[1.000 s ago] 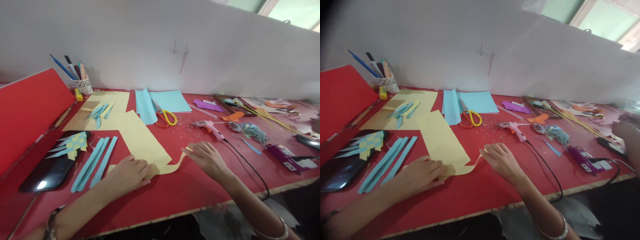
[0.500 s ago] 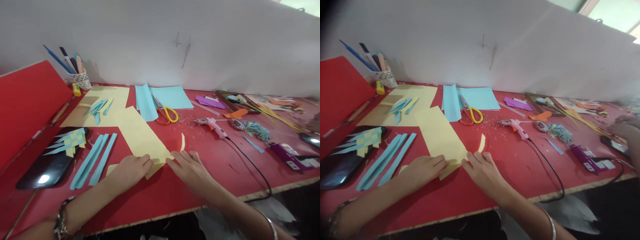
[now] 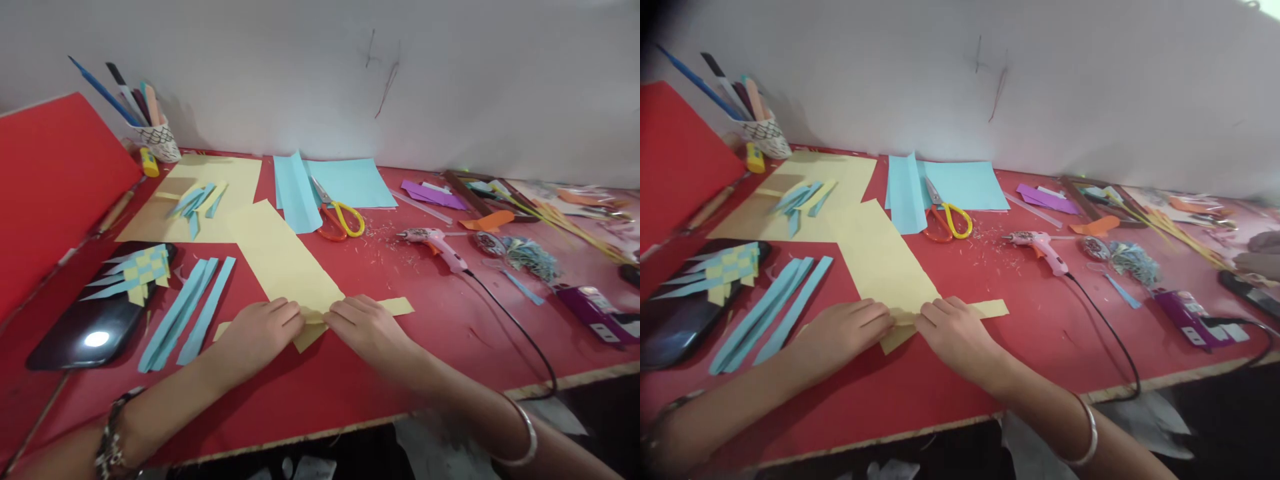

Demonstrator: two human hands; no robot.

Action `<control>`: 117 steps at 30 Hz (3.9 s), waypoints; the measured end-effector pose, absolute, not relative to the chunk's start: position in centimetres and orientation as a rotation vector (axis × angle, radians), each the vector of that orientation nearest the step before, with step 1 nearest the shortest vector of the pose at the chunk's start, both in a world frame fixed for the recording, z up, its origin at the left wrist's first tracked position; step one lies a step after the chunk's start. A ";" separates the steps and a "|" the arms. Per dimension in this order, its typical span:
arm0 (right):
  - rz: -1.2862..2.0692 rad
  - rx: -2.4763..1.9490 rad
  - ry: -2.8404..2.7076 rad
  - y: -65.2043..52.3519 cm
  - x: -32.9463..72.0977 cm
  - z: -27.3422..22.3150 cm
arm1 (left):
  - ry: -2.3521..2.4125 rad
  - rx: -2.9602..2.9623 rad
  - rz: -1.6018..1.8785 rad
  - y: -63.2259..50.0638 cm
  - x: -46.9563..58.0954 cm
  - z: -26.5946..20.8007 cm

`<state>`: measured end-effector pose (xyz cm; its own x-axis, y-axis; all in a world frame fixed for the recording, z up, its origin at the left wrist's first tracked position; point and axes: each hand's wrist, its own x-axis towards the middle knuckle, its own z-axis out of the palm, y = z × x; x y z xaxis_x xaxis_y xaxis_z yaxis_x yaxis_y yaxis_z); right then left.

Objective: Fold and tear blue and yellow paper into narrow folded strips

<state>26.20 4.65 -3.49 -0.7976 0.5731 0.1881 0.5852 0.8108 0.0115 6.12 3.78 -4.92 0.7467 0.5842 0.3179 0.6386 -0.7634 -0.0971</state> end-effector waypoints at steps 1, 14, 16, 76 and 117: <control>-0.077 -0.920 -2.817 4.8 26.2 -3.6 | -0.995 -2.744 -0.415 3.8 5.9 -4.9; -0.032 -1.037 -2.779 6.3 25.4 -4.5 | -1.258 -2.678 -0.441 4.6 5.1 -4.8; -0.027 -1.045 -2.788 6.4 25.4 -4.5 | -1.246 -2.685 -0.432 4.7 5.0 -4.8; -0.115 -0.753 -2.936 7.0 21.9 -4.5 | -1.421 -2.829 -0.520 4.0 1.0 -5.5; 0.120 -0.878 -3.053 7.6 21.9 -3.9 | -1.502 -2.726 -0.389 -1.5 5.0 -5.4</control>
<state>21.93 7.55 -3.85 -0.8469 0.5286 -0.0572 0.5315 0.8448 -0.0623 5.04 -1.55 -5.40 0.5108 0.8317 0.2177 0.8329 -0.5415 0.1145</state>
